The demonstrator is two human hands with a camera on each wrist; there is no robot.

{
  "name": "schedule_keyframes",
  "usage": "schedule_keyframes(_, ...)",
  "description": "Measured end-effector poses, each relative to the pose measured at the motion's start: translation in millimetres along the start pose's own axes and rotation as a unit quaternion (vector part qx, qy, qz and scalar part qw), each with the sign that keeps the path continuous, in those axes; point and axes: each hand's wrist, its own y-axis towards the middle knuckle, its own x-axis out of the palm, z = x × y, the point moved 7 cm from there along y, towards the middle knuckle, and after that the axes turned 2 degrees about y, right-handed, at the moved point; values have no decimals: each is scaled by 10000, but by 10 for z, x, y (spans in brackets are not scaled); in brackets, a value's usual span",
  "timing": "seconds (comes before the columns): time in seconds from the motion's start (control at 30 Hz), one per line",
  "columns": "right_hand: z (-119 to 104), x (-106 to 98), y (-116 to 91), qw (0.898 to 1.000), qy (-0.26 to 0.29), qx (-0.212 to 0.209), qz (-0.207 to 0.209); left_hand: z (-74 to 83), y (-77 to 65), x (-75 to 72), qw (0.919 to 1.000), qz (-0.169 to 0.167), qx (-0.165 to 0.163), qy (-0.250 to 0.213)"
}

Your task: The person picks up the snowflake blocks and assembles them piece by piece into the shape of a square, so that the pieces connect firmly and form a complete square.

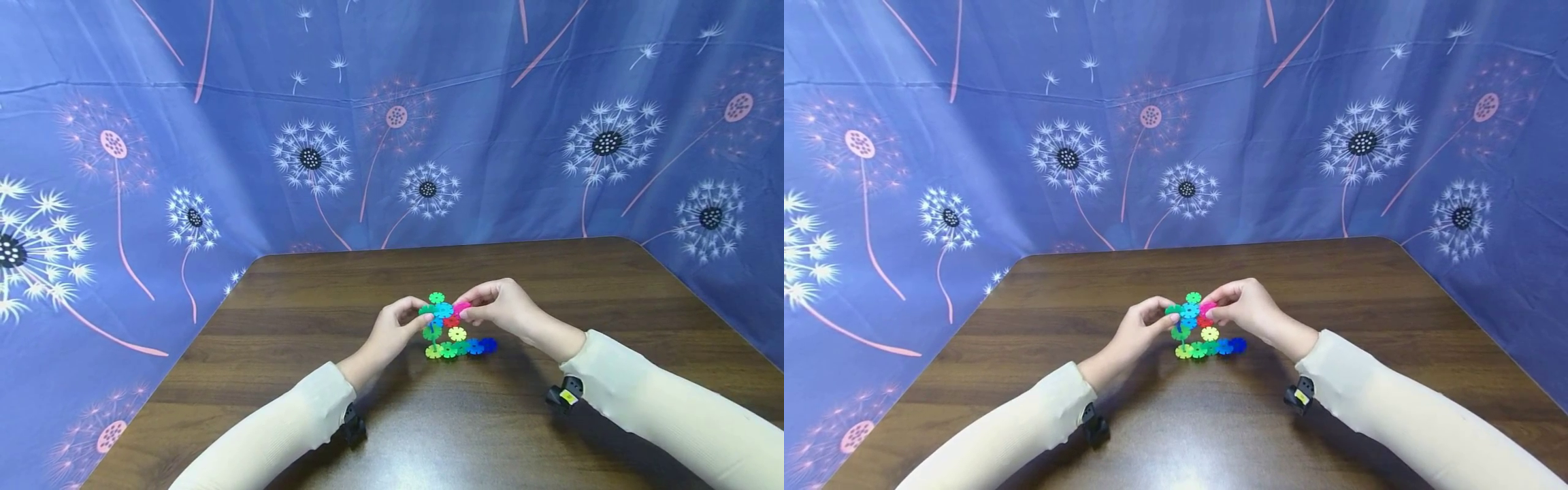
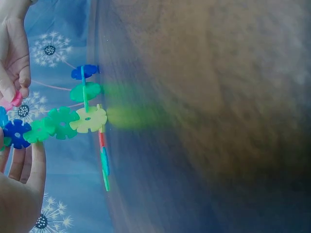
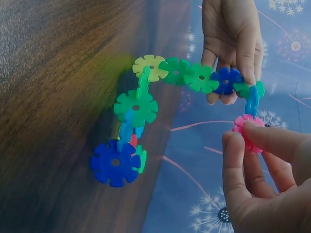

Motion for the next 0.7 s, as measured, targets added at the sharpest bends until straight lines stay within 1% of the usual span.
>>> schedule_keyframes(0.2,-3,5,-16,9999,-146,-43,-9,45,-2,9,9998,-91,94,167)
schedule_keyframes(0.3,2,14,-20,9999,-158,-66,-12,69,-13,32,9995,-252,57,157)
schedule_keyframes(0.43,16,32,-20,9999,-19,-91,-67,89,-16,73,9988,-474,58,92)
schedule_keyframes(0.5,15,39,-22,9999,23,-132,-92,96,-8,83,9986,-498,127,87)
schedule_keyframes(0.7,-2,36,-33,9998,-11,-194,-44,110,4,83,9985,-418,319,157)
